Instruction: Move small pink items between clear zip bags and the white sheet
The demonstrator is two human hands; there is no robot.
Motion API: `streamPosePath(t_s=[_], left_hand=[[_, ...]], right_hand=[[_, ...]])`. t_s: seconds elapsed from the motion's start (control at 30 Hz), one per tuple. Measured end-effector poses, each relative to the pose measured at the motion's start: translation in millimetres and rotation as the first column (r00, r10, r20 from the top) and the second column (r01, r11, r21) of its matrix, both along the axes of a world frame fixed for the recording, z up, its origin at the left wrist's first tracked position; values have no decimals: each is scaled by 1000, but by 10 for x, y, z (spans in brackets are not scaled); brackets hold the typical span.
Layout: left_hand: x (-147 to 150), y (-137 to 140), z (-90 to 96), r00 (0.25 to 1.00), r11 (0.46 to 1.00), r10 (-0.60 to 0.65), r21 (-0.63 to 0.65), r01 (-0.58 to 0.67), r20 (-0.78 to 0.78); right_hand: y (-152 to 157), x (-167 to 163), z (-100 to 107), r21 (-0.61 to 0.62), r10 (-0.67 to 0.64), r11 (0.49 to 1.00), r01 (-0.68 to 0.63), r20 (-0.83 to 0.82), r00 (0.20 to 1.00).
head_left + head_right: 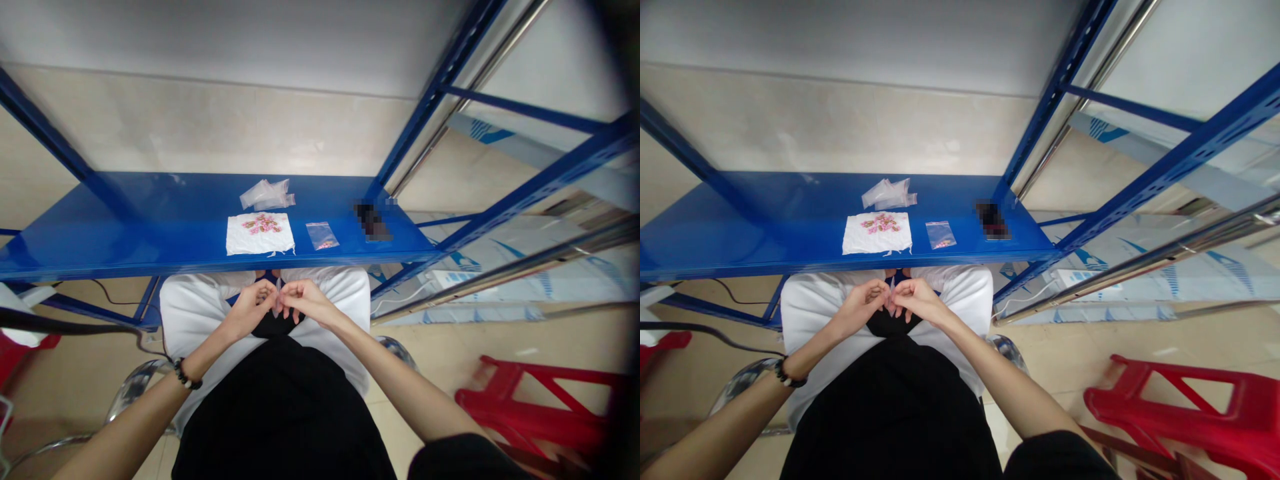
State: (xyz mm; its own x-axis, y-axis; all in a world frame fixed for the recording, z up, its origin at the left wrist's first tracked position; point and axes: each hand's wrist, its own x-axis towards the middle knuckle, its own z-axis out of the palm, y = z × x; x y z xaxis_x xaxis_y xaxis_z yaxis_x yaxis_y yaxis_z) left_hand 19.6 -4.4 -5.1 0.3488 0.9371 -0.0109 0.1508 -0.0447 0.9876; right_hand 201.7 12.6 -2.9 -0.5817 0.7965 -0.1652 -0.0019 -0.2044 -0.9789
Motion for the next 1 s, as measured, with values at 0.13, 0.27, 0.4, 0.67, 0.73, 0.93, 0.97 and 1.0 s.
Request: streamPosePath(t_s=[0.13, 0.27, 0.4, 0.67, 0.73, 0.93, 0.97, 1.0], left_hand=[[-7, 19, -8, 1000, 1000, 20, -5, -20, 22], [-19, 27, -1, 999, 1000, -16, 4, 16, 36], [-19, 19, 1, 999, 1000, -25, -11, 26, 36], [-24, 15, 15, 999, 999, 30, 27, -29, -34], [-31, 19, 13, 999, 1000, 12, 21, -11, -44], [-29, 21, -10, 993, 998, -6, 62, 14, -118], [-24, 18, -11, 987, 996, 2, 84, 12, -159], [-20, 15, -12, 978, 994, 21, 114, 3, -207]], right_hand=[[-5, -20, -21, 14, -21, 1000, 21, -4, 1000], [-12, -42, -26, 3, -17, 1000, 17, -12, 1000], [-12, -51, -17, 41, -10, 999, 11, -17, 1000], [1, -47, -26, 142, -66, 988, 61, 31, 997], [-6, -44, -23, 181, -56, 982, 46, 49, 997], [-37, -61, -22, 261, -67, 965, 34, 118, 991], [-36, -64, -28, 270, -74, 962, 35, 132, 989], [-30, -63, -34, 282, -89, 958, 41, 157, 984]])
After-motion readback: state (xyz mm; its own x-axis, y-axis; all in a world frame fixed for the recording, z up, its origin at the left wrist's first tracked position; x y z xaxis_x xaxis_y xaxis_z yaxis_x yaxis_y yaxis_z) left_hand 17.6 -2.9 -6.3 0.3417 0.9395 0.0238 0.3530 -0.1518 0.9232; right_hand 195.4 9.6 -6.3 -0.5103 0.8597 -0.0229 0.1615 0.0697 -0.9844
